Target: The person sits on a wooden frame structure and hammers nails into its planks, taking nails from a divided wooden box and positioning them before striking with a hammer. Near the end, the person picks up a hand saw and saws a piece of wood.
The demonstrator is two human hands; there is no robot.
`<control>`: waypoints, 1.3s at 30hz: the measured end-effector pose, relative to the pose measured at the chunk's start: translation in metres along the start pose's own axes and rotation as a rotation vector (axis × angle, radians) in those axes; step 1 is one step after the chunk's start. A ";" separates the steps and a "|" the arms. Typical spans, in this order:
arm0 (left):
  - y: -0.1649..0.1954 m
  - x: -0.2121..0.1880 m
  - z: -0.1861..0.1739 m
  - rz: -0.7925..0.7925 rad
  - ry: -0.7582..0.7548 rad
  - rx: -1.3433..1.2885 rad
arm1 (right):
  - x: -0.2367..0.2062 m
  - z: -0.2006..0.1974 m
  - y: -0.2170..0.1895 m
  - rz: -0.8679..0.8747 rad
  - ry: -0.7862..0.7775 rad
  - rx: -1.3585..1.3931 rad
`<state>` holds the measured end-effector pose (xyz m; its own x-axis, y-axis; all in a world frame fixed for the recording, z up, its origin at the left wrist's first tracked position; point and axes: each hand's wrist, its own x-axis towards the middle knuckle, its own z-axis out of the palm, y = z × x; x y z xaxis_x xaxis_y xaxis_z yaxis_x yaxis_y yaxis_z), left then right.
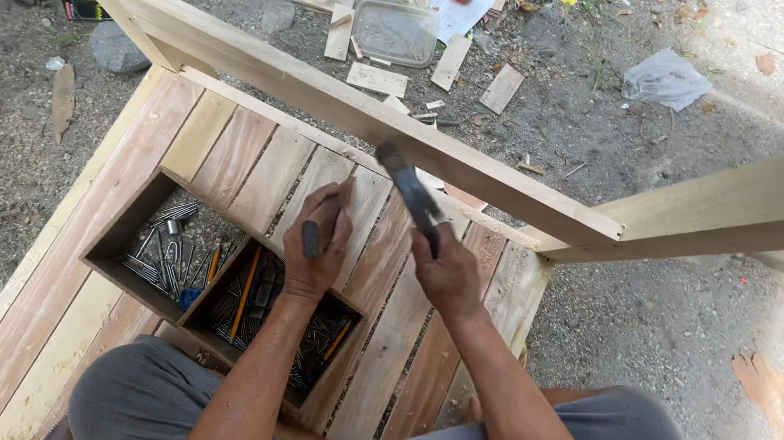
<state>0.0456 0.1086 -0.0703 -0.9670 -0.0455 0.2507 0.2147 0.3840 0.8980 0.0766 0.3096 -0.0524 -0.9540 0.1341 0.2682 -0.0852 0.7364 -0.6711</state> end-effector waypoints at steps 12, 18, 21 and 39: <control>-0.005 -0.009 0.003 0.035 0.096 0.001 | 0.016 0.014 -0.006 0.249 -0.373 -0.093; -0.004 -0.006 0.007 0.148 0.064 0.247 | 0.007 0.013 0.007 0.282 -0.253 -0.058; -0.005 -0.007 0.009 0.333 0.079 0.443 | 0.002 0.020 0.016 0.222 -0.232 -0.013; 0.021 -0.024 0.042 -0.068 -0.013 -0.156 | -0.026 -0.034 0.038 0.461 -0.411 -0.174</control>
<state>0.0678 0.1569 -0.0729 -0.9815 -0.0545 0.1837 0.1664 0.2327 0.9582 0.1080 0.3570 -0.0611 -0.9170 0.2227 -0.3309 0.3747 0.7655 -0.5231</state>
